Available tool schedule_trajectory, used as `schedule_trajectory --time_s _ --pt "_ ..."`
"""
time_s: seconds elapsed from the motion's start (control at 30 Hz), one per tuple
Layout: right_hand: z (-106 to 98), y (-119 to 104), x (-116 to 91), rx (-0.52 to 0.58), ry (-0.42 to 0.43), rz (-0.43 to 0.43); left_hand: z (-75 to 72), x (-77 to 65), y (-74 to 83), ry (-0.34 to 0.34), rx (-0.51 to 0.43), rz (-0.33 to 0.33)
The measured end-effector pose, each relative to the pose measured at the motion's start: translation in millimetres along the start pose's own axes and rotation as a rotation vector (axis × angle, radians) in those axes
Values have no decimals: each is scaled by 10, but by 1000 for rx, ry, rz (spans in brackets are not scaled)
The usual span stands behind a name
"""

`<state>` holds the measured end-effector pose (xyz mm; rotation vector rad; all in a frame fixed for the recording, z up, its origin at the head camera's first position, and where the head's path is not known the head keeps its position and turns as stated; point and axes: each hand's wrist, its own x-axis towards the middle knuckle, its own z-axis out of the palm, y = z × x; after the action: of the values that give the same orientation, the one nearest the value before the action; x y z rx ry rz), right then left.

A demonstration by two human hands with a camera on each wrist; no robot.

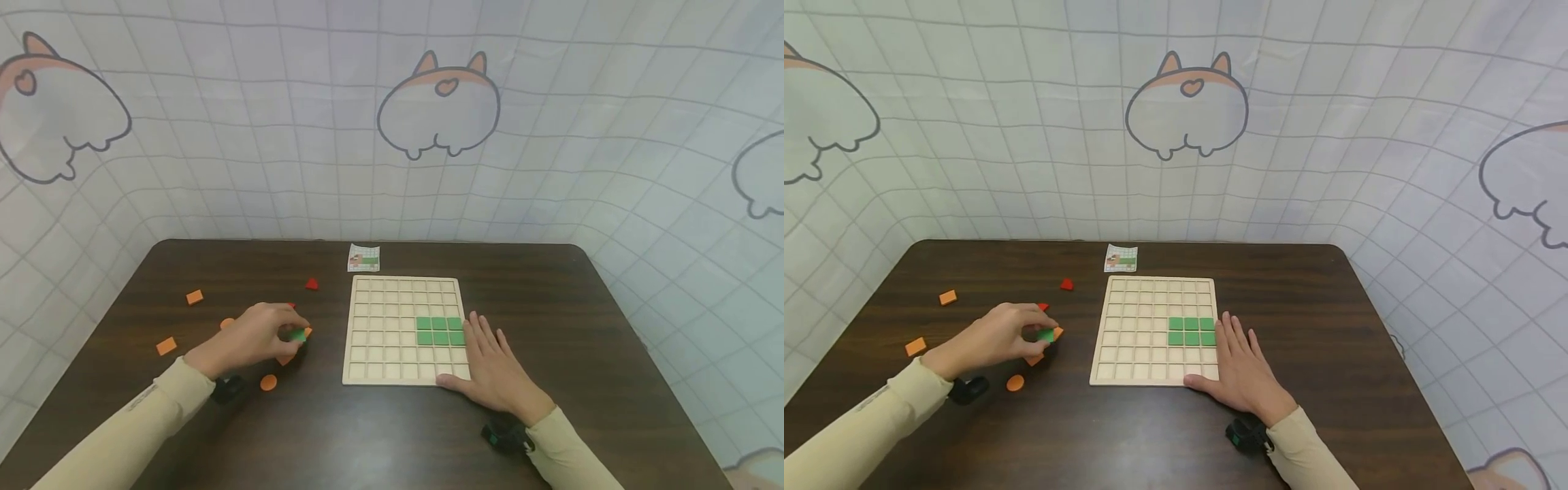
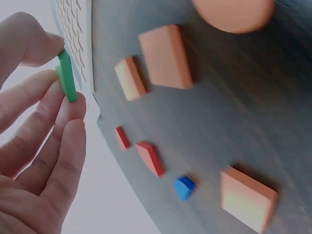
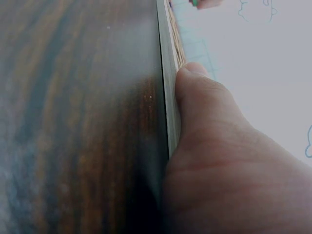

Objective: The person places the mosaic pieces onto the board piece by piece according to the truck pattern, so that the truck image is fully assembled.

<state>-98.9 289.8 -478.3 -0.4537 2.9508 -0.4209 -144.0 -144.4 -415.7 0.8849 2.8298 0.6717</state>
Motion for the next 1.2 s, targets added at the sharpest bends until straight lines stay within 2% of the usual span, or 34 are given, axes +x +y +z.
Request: schedule_trajectory --time_s 0.2,0.43,0.57,0.83,1.2 --pt "3 5 9 2 -13 12 8 135 114 -19 -14 3" --pt "-5 2 10 -13 -7 3 55 263 200 -24 -88 25" --pt "-9 -1 3 -10 -10 3 84 351 245 -22 -78 39" --pt "15 30 -2 -3 -10 -2 142 540 311 -23 -64 103" --pt "-4 27 -4 7 -1 1 208 782 468 9 -69 184"
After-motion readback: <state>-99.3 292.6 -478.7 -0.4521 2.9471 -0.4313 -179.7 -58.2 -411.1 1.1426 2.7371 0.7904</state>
